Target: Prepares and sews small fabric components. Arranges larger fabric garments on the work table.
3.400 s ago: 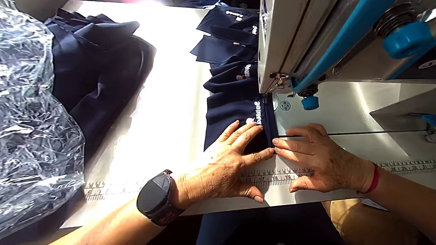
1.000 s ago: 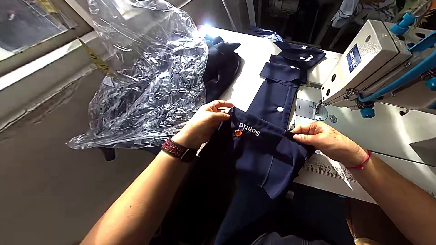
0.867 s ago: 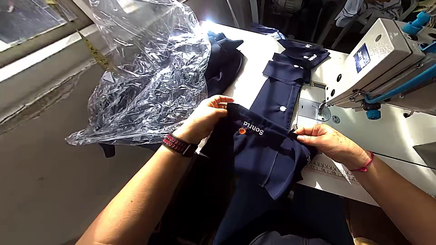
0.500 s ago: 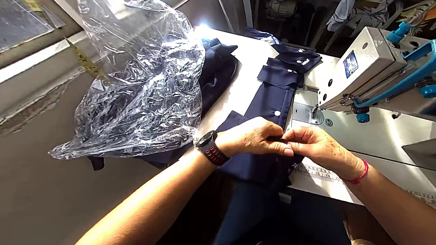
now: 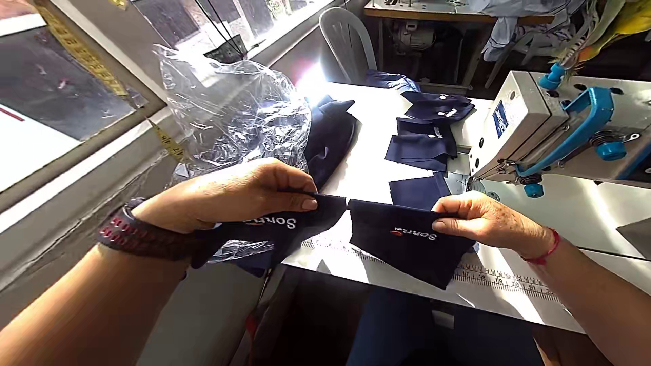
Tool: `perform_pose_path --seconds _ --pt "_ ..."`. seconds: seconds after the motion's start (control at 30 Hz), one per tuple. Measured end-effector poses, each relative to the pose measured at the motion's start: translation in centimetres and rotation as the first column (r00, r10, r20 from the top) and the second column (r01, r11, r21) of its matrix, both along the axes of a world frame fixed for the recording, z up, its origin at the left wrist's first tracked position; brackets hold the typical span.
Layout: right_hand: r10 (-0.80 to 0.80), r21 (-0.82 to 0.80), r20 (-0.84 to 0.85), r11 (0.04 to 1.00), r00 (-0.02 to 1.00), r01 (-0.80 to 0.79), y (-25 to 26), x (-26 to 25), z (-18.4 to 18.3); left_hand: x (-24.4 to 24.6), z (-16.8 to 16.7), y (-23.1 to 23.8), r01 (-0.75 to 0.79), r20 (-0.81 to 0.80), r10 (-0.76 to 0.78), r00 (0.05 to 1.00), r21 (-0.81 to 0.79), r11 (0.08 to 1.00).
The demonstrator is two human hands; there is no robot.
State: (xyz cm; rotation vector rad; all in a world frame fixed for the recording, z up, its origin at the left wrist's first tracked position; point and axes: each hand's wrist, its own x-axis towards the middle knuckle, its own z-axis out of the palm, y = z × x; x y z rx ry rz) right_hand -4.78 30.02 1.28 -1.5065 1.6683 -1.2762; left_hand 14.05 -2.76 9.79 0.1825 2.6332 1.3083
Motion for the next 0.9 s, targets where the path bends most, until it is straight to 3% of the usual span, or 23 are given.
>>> perform_pose_path --seconds 0.2,0.3,0.43,0.53,0.63,0.77,0.83,0.9 --pt "-0.201 -0.123 -0.300 0.978 0.933 0.171 2.2 0.0 -1.5 1.1 -4.0 0.9 0.124 0.037 -0.129 0.991 0.117 0.985" --pt "-0.093 -0.222 -0.412 0.975 0.906 -0.001 1.2 2.8 -1.8 0.1 -6.1 4.2 0.129 0.005 -0.131 0.991 0.142 0.981" --pt "-0.149 -0.270 -0.494 0.963 0.857 0.012 3.7 0.4 -2.8 1.0 -6.4 1.5 -0.185 0.038 0.183 0.982 0.040 0.982" --pt "-0.017 -0.258 -0.568 0.953 0.823 -0.158 3.8 1.3 -1.3 0.5 -6.1 1.2 -0.168 0.002 0.168 0.986 -0.068 0.984" --pt "-0.048 -0.259 -0.695 0.948 0.718 -0.187 5.0 0.4 0.6 0.5 -5.1 0.4 -0.220 -0.110 0.207 0.972 -0.124 0.968" --pt "-0.066 -0.209 -0.709 0.970 0.702 -0.120 8.7 -0.9 1.3 2.3 -4.8 -2.6 -0.564 -0.183 0.535 0.825 -0.203 0.800" --pt "0.038 -0.175 -0.676 0.962 0.736 -0.210 7.5 0.8 1.0 1.5 -4.6 -1.5 -0.579 -0.159 0.557 0.815 -0.182 0.795" --pt "0.226 -0.139 -0.586 0.918 0.778 -0.372 5.6 2.5 1.9 -0.2 -3.9 1.4 -0.537 -0.088 0.531 0.843 -0.056 0.842"
